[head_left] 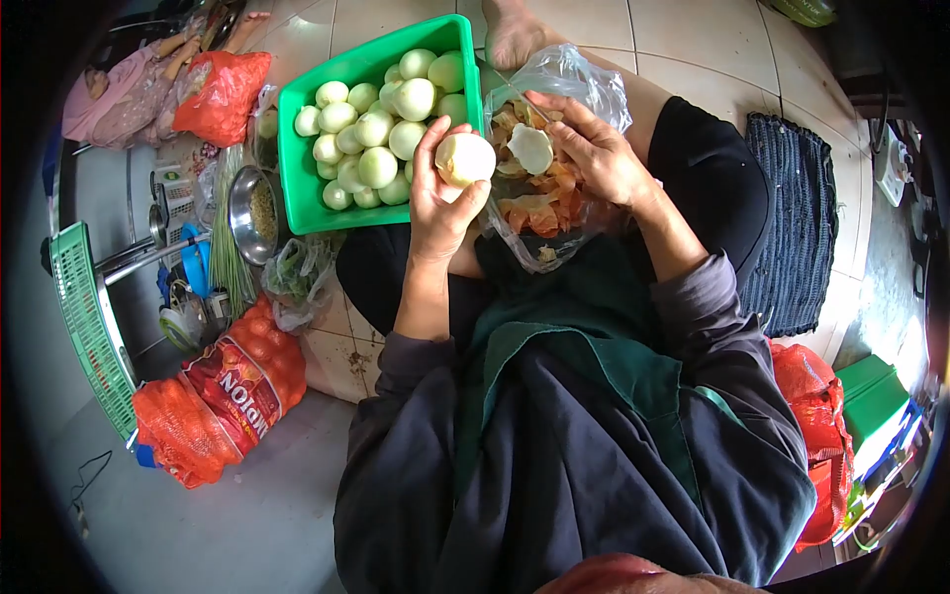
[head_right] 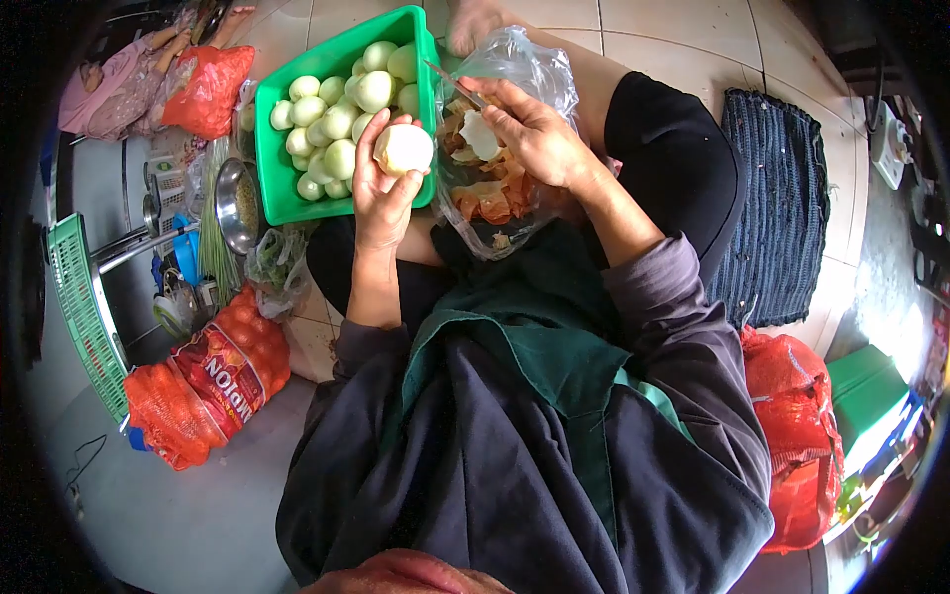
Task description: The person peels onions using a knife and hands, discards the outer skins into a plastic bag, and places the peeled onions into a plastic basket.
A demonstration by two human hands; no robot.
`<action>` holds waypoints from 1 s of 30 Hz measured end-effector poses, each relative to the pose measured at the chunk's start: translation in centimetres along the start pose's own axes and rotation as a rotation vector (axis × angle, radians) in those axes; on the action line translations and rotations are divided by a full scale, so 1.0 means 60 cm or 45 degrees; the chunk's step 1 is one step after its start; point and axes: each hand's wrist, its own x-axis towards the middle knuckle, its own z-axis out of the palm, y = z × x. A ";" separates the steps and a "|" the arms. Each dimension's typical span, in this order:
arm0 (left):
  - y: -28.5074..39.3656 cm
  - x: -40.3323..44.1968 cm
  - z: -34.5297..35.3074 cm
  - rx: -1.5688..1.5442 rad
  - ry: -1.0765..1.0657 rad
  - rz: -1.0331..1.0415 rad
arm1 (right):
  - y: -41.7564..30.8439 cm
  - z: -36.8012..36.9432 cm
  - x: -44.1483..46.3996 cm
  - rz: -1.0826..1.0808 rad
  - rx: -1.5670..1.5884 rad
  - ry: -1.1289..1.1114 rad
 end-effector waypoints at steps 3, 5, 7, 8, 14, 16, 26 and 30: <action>-0.007 0.002 -0.004 0.211 0.074 0.031 | -0.018 -0.006 -0.006 0.081 -0.042 -0.031; -0.012 0.002 -0.008 0.212 0.084 0.090 | -0.013 -0.013 -0.006 0.101 -0.050 -0.057; -0.009 0.001 -0.006 0.221 0.110 0.125 | 0.006 -0.022 -0.004 0.092 -0.053 -0.071; -0.006 0.000 -0.003 0.231 0.131 0.134 | 0.012 -0.023 -0.004 0.073 -0.064 -0.066; -0.010 0.000 -0.012 0.510 0.208 0.223 | 0.000 -0.011 -0.006 0.152 -0.487 0.114; -0.015 0.001 -0.015 0.568 0.206 0.243 | 0.000 -0.004 -0.007 0.138 -0.536 0.165; -0.021 0.002 -0.009 0.724 0.240 0.230 | 0.001 0.007 -0.010 -0.124 -0.645 0.175; -0.024 0.004 -0.011 0.654 0.186 0.205 | 0.025 0.001 -0.005 -0.325 -0.784 0.115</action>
